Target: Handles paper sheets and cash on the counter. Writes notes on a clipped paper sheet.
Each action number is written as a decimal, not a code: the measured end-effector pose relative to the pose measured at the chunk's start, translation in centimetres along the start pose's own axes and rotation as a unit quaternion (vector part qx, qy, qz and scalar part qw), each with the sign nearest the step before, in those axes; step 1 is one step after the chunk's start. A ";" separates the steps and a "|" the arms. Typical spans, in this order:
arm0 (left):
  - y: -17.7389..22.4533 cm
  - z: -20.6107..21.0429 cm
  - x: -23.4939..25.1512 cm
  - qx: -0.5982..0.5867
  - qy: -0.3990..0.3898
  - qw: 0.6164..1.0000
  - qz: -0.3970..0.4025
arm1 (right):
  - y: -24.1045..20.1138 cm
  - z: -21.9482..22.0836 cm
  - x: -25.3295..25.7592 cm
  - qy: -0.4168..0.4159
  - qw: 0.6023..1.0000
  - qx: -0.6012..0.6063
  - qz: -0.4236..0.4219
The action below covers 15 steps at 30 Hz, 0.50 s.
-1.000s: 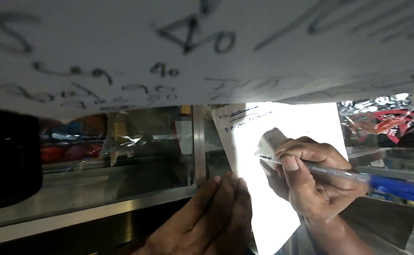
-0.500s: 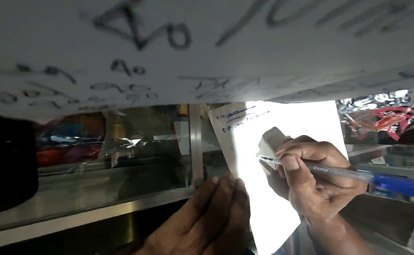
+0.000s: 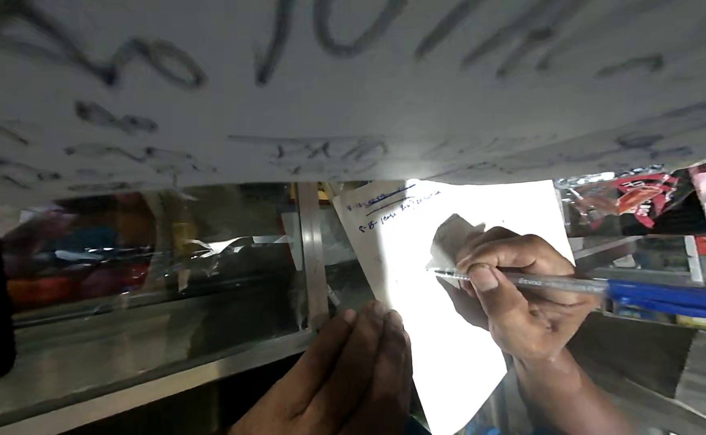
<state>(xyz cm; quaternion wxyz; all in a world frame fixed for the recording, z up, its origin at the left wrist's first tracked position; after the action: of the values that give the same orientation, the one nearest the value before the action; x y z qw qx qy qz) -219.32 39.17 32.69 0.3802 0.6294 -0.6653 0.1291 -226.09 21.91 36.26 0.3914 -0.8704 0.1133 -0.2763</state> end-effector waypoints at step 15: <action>0.0 0.0 0.1 -0.001 -0.017 1.000 0.008 | 0.2 -0.5 0.0 0.035 0.999 -0.009 0.006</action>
<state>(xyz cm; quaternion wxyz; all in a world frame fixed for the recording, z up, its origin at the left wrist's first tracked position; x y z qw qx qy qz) -219.32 39.15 32.77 0.3684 0.6256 -0.6770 0.1202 -226.35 21.50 36.39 0.3814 -0.8628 0.1345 -0.3033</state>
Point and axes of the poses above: each hand's wrist, its own x-axis towards the middle knuckle, its own z-axis out of the palm, y = z × x, the point moved 9 cm from there along x, towards the middle knuckle
